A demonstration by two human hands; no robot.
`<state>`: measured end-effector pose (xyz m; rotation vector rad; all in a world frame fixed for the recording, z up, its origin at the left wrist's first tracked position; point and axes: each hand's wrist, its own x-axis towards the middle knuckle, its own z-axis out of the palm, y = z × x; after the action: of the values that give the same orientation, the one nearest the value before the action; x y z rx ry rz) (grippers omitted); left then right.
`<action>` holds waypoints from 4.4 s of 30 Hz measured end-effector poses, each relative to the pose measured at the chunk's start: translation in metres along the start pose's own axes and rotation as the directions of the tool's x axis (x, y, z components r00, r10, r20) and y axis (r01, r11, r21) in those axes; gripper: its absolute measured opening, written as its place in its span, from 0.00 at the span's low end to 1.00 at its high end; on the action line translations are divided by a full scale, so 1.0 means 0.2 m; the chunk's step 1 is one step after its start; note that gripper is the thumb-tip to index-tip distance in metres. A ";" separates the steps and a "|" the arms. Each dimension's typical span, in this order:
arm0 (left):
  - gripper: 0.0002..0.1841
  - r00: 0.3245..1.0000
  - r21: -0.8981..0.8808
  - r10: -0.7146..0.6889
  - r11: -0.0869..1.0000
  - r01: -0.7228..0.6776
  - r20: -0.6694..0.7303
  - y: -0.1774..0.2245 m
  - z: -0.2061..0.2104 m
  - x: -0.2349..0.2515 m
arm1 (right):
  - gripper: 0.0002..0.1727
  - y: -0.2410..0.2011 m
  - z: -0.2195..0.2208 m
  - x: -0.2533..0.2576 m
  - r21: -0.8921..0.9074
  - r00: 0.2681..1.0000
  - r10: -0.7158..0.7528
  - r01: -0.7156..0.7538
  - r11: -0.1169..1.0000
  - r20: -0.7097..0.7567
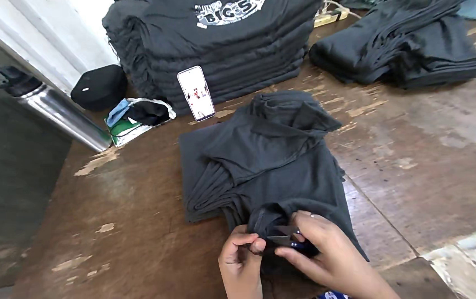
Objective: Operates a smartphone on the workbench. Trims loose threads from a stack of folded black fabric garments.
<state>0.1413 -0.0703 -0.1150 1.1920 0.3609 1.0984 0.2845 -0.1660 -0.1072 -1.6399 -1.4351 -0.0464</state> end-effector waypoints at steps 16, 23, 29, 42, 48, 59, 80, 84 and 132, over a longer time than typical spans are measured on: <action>0.15 1.000 -0.059 -0.005 0.998 0.005 -0.007 0.00 0.01 0.00 | 0.26 -0.02 0.05 0.01 -0.203 1.000 0.010 -0.015 0.979 -0.028; 0.04 0.991 -0.060 -0.065 0.996 0.058 -0.114 0.00 0.01 -0.01 | 0.25 0.00 0.04 -0.03 -0.187 0.999 0.022 -0.030 0.982 -0.047; 0.04 1.000 -0.062 0.000 0.998 0.000 0.001 0.01 0.00 -0.01 | 0.22 0.00 0.05 -0.02 -0.228 0.998 -0.054 0.049 0.972 -0.016; 0.05 0.996 -0.132 0.023 0.991 -0.011 0.089 0.00 -0.02 0.00 | 0.27 -0.01 0.02 -0.03 -0.141 0.998 0.007 -0.015 0.990 -0.058; 0.05 0.996 -0.233 -0.021 0.972 0.041 0.089 0.01 -0.03 0.00 | 0.16 0.01 -0.01 -0.03 0.293 0.986 0.109 -0.068 0.954 -0.126; 0.08 0.992 -0.175 0.026 0.985 -0.003 0.125 0.00 -0.03 0.00 | 0.04 -0.08 0.08 0.03 0.079 0.970 -0.092 0.112 0.991 -0.223; 0.04 1.000 0.254 0.028 0.967 -0.030 0.015 -0.02 0.04 -0.01 | 0.12 0.27 0.00 1.17 -0.434 0.916 -0.057 0.242 0.868 0.398; 0.10 1.000 0.314 0.022 0.949 -0.021 -0.001 0.00 0.05 -0.01 | 0.28 0.49 0.26 1.56 -0.633 0.869 0.232 0.114 0.766 0.437; 0.04 0.992 0.009 -0.074 0.997 0.074 0.100 0.02 -0.01 -0.01 | 0.27 0.01 -0.06 -0.13 -0.149 0.994 0.086 -0.077 0.986 0.060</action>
<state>0.1375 -0.0721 -0.1137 1.2240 0.3286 0.9704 0.2841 -0.1927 -0.1174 -1.8342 -1.4414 -0.0525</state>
